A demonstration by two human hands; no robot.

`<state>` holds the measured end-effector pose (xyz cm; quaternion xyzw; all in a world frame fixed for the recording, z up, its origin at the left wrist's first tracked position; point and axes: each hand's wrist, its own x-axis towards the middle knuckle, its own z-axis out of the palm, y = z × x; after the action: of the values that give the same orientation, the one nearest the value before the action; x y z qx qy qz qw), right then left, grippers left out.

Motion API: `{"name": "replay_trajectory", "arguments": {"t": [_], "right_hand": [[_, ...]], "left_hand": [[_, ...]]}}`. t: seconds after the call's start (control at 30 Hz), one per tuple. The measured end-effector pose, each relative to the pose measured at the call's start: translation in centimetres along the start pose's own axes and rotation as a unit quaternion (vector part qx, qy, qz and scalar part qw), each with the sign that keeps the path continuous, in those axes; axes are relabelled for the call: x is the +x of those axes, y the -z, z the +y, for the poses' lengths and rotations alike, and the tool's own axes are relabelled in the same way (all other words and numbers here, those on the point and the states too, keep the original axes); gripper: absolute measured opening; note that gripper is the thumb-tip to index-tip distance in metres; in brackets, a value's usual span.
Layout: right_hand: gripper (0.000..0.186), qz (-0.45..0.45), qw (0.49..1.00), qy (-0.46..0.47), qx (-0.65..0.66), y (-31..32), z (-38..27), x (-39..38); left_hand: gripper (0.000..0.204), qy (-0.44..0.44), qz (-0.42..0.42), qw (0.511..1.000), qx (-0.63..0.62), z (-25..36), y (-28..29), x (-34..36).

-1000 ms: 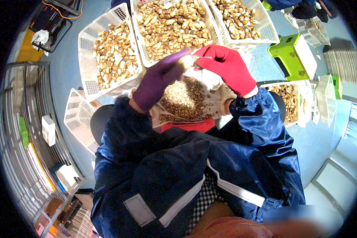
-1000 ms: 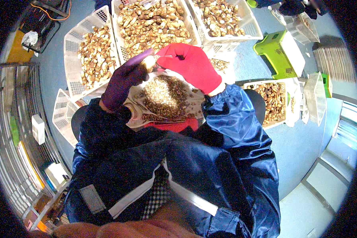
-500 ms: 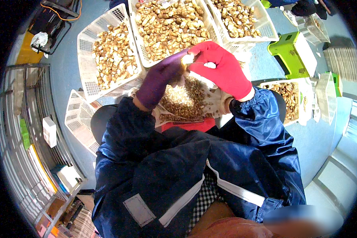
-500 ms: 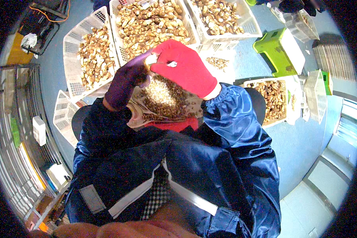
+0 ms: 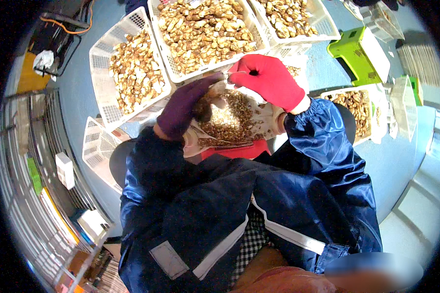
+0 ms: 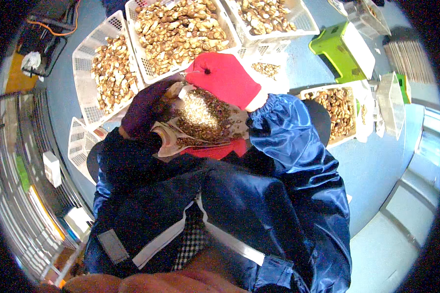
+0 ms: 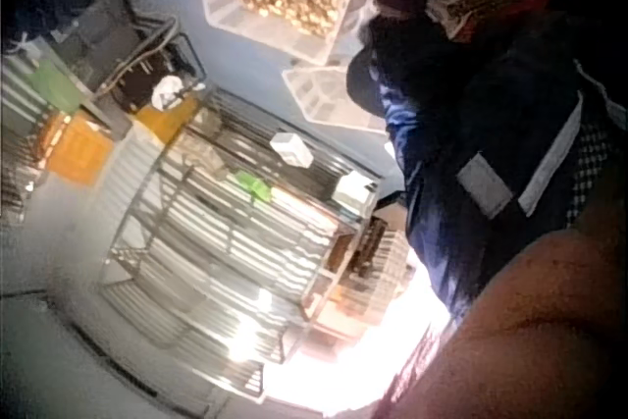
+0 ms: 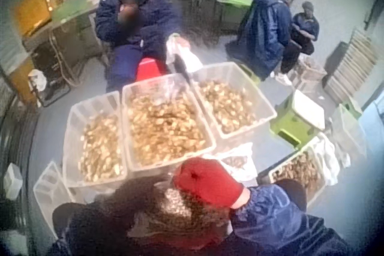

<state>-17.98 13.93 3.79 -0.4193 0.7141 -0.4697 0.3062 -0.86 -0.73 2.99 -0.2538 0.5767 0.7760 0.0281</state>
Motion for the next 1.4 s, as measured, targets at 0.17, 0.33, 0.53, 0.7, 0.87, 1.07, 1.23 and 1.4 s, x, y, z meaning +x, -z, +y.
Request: {"name": "replay_trajectory", "arguments": {"t": [0.17, 0.33, 0.53, 0.7, 0.87, 1.07, 1.23, 1.4], "right_hand": [[0.022, -0.074, 0.959, 0.191, -0.195, -1.0, 2.0, -1.8], [0.025, -0.083, 0.970, 0.165, -0.157, -1.0, 1.5, -3.2], [0.021, -0.133, 0.952, 0.190, -0.198, -0.9, 2.4, -3.4], [0.023, -0.056, 0.950, 0.189, -0.242, -0.1, 3.1, -3.9], [0.021, -0.033, 0.965, 0.172, -0.193, 0.9, 4.5, -3.8], [0.016, 0.172, 0.942, 0.270, -0.102, 2.9, 4.6, -1.1], [0.015, 0.145, 0.889, 0.369, -0.229, 2.7, 4.2, -0.7], [0.025, 0.073, 0.896, 0.412, -0.150, 1.7, 2.7, -1.6]], "left_hand": [[0.044, 0.017, 0.138, 0.990, 0.030, -1.1, 8.3, 0.9], [0.065, -0.179, 0.486, 0.776, 0.360, -6.6, 22.7, 4.6], [0.049, -0.182, 0.211, 0.867, 0.413, -6.6, 7.9, 17.8], [0.026, -0.134, 0.220, 0.642, 0.722, -8.2, 3.0, 24.7], [0.034, -0.128, 0.241, 0.737, 0.618, -7.2, 4.5, 23.4], [0.030, -0.065, 0.032, 0.950, 0.303, 1.5, -0.9, 11.3], [0.037, -0.093, 0.003, 0.996, 0.000, 3.8, -4.7, 4.5], [0.042, -0.070, 0.028, 0.997, -0.031, 1.7, -4.4, 3.2]]}}
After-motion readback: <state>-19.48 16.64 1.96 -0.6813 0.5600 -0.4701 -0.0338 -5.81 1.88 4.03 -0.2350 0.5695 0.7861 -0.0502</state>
